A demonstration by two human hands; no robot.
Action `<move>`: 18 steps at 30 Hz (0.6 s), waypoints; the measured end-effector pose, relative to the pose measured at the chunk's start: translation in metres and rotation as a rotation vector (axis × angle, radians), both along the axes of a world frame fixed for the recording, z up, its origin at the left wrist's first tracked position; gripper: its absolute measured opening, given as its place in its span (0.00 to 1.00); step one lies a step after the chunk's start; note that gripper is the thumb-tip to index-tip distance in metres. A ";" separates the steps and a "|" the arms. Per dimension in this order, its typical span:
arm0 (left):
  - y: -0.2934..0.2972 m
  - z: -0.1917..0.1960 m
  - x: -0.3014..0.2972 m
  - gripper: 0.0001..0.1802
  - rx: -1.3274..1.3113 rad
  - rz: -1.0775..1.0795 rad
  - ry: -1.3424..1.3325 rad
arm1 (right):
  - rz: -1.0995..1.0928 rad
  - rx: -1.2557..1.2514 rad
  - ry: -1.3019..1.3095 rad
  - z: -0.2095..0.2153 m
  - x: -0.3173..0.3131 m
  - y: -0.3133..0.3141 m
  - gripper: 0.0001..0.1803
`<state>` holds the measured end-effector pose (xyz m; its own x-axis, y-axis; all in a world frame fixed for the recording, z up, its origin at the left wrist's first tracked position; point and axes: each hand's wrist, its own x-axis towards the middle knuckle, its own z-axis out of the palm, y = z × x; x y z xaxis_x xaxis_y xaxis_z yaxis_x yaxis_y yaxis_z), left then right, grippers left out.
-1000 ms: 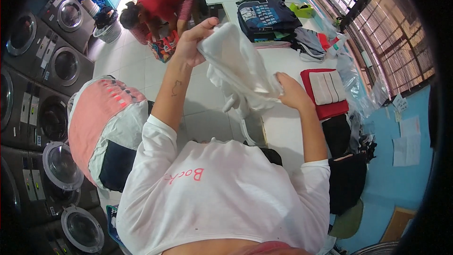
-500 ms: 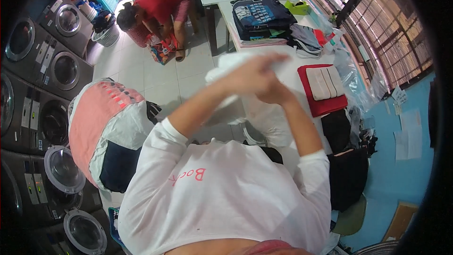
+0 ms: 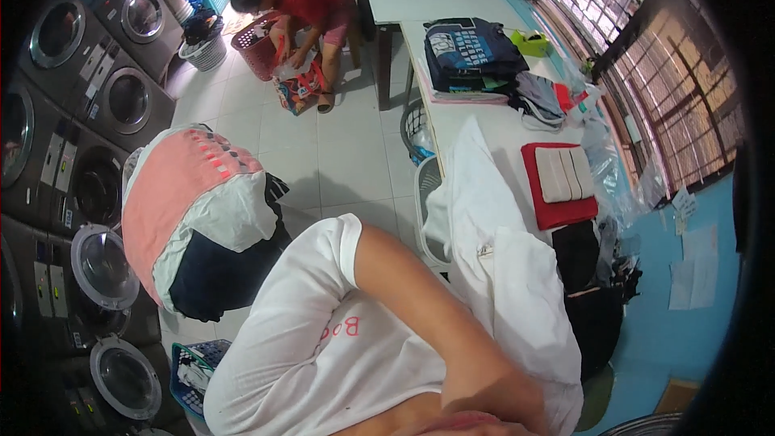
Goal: Folding various pieces of laundry, including a dark t-shirt, a white t-shirt, and a pink towel, on a table in a laundry shop.
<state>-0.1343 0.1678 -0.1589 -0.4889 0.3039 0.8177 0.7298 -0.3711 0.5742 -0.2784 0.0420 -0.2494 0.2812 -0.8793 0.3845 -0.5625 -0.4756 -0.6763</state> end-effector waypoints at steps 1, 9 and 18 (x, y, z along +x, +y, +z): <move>-0.010 -0.004 0.001 0.09 -0.079 0.124 -0.001 | 0.003 -0.001 -0.014 0.007 -0.001 0.004 0.16; -0.252 -0.128 0.075 0.18 -1.223 1.729 -0.735 | 0.299 -0.195 0.089 -0.020 0.086 -0.059 0.18; -0.314 -0.216 0.242 0.28 -0.922 2.434 -1.104 | -0.306 -0.476 0.111 0.026 -0.039 0.062 0.22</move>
